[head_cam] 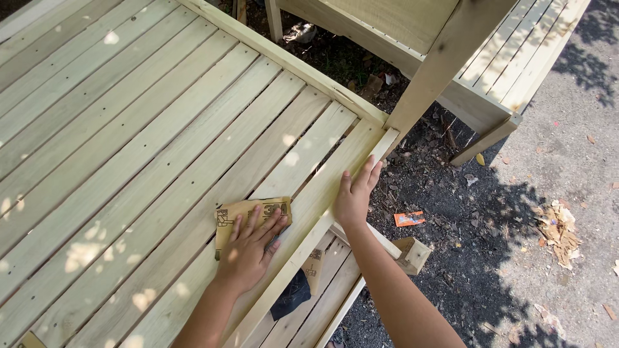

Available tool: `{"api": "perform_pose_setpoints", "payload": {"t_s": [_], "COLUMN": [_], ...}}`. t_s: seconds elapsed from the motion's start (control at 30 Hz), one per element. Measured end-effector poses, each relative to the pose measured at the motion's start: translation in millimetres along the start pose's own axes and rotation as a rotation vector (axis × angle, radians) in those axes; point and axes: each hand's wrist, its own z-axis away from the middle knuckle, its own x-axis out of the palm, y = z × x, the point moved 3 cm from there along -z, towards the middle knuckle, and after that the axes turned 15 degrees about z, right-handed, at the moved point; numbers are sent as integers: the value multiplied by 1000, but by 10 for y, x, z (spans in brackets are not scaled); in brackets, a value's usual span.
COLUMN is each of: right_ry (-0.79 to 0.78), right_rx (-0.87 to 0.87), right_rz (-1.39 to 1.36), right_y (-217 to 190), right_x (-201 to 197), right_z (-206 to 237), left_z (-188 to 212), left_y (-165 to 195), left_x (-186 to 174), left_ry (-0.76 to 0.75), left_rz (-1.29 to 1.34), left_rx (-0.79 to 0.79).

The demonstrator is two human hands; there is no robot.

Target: The person sands the slatted surface and edges of an unfinished wooden bench outdoors, rubbing sandpaper back and forth across the planks and along the frame rails, moving progressively across different sections of the seat and side rails.

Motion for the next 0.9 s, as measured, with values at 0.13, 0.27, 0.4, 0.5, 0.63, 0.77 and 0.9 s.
{"api": "perform_pose_setpoints", "payload": {"t_s": [0.13,0.27,0.4,0.5,0.63,0.77,0.9], "right_ry": [51,68,55,103,154,165,121], "right_rx": [-37,-34,12,-20,-61,-12,114], "right_rz": [-3,113,49,87,44,-197,-331], "right_y": [-13,10,93,123,168,146,150], "right_x": [9,13,33,-14,-4,75,111], "right_z": [-13,12,95,108,161,438,590], "left_z": [-440,-1250,-1704,-1529,-712,50,-425], "left_y": [137,359,566,551,249,54,170], "left_x": [60,152,184,224,108,-12,168], "left_ry": [-105,-165,-153,-220,-298,-196,-344], "left_rz": [20,90,57,117,98,41,113], "left_rx": [-97,-108,-63,24,200,403,236]}}
